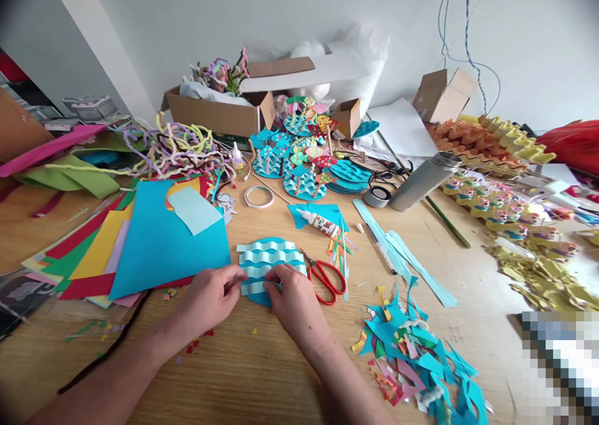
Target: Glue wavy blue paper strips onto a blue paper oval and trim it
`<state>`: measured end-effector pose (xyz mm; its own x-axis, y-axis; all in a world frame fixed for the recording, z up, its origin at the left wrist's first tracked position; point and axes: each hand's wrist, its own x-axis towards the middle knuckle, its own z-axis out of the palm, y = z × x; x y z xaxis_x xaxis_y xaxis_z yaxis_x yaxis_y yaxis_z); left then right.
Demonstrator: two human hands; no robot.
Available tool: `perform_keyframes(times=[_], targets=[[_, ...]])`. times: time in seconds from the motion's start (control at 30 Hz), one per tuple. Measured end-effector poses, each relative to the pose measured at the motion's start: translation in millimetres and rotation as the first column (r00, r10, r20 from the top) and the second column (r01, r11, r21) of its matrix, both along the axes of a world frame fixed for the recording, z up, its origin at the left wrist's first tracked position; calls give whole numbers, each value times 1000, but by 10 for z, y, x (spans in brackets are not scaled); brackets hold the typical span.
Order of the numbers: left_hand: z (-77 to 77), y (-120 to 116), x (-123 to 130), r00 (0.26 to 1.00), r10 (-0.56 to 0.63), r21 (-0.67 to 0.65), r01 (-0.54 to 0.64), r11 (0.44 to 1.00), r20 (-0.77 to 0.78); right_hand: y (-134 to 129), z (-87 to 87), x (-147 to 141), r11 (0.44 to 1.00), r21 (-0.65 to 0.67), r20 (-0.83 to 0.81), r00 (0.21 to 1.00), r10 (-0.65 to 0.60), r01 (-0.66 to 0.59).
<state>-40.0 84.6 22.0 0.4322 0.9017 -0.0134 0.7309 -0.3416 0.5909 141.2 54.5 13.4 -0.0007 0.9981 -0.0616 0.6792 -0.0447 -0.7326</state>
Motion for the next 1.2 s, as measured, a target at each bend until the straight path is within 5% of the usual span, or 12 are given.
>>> perform_keyframes(times=[0.5,1.2], targets=[[125,-81,-46,938,-183,32,201,979,-295,7,59,-47,997,-32,102,993,-61,65],[121,-83,-40,923,-196,23,215,976,-331,11,52,-59,995,-42,176,981,-80,88]])
